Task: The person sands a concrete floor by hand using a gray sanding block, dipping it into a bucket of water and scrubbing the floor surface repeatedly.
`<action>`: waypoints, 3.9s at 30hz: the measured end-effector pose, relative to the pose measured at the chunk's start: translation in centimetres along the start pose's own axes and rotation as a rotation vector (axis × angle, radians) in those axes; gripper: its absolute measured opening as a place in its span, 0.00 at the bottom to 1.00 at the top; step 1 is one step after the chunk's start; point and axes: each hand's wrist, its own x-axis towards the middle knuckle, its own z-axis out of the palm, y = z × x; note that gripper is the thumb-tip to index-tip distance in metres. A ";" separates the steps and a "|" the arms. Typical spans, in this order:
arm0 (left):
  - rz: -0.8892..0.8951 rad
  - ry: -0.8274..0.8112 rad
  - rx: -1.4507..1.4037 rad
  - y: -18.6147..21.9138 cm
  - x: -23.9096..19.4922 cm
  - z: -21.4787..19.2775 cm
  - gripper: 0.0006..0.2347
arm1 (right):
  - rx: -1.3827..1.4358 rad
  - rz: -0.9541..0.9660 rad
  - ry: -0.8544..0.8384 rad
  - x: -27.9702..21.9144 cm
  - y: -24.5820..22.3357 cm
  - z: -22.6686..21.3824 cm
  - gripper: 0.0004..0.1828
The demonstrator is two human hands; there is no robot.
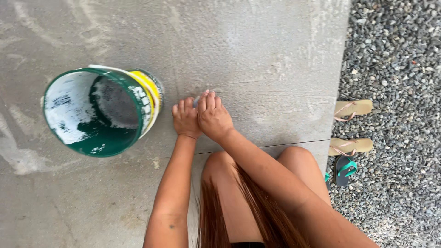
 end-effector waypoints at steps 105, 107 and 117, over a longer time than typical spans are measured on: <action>0.262 -0.173 -0.055 4.7 27.2 11.4 0.39 | -0.046 0.051 0.009 16.1 28.2 -2.3 0.17; 0.279 -0.118 0.055 4.0 29.9 12.1 0.38 | 0.003 0.069 0.018 18.7 29.4 -1.3 0.15; 0.205 -0.143 0.021 4.4 29.1 10.4 0.39 | 0.072 0.038 -0.102 19.1 29.1 -3.2 0.35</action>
